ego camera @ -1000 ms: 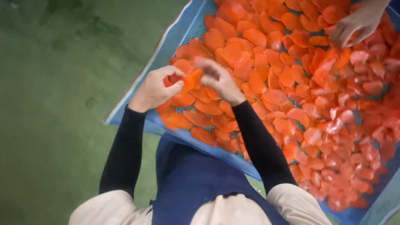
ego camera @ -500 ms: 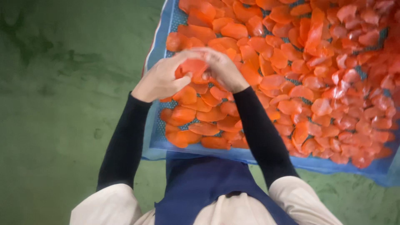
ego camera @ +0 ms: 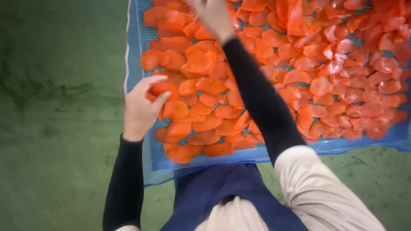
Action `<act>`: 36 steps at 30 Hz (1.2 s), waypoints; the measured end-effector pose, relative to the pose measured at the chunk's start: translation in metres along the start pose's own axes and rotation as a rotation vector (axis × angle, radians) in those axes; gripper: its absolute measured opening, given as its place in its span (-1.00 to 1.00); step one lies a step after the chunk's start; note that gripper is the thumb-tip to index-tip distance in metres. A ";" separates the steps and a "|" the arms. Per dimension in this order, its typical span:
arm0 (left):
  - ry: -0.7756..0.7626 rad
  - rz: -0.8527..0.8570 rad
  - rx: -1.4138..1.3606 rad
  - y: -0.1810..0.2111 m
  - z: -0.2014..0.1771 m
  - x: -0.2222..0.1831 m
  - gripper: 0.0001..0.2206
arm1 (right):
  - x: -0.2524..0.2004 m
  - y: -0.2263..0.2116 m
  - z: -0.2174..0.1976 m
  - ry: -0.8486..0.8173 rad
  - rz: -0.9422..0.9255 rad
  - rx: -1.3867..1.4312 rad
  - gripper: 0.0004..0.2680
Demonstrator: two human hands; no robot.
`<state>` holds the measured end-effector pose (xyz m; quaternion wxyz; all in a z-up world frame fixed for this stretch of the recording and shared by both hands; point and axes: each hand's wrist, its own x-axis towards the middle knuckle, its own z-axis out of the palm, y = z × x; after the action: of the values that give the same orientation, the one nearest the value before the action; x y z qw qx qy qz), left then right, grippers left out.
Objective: The person arranges orange slices on a blue mesh tray by hand, picking them from a pile and placing them in neat, overlapping rows until the tray is covered.
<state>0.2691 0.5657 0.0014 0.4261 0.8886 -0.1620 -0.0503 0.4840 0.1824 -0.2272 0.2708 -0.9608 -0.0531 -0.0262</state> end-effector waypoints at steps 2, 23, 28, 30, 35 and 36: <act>0.206 -0.318 -0.404 0.009 0.005 0.005 -0.73 | -0.051 -0.179 -0.066 -0.309 -0.098 1.059 -0.67; -0.154 -0.175 -0.500 0.055 0.104 0.037 -0.85 | -0.145 -0.071 -0.190 0.371 -0.172 0.242 -0.87; -0.115 0.031 -0.454 0.080 0.158 0.088 -0.87 | -0.232 -0.085 -0.171 -0.018 0.176 0.873 -0.69; -0.153 0.114 -0.338 0.078 0.187 0.124 -0.86 | -0.251 -0.053 -0.160 0.133 0.177 0.863 -0.80; 0.242 0.487 0.540 0.039 0.277 0.254 -0.71 | -0.256 0.003 -0.203 0.346 0.394 0.679 -0.84; 0.250 0.486 0.543 0.036 0.281 0.266 -0.71 | -0.247 0.009 -0.214 0.345 0.385 0.679 -0.84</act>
<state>0.4471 0.2486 -0.1355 0.1914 0.9040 -0.3221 0.2058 0.2350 0.0417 -0.0693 0.5766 -0.7910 0.1679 -0.1167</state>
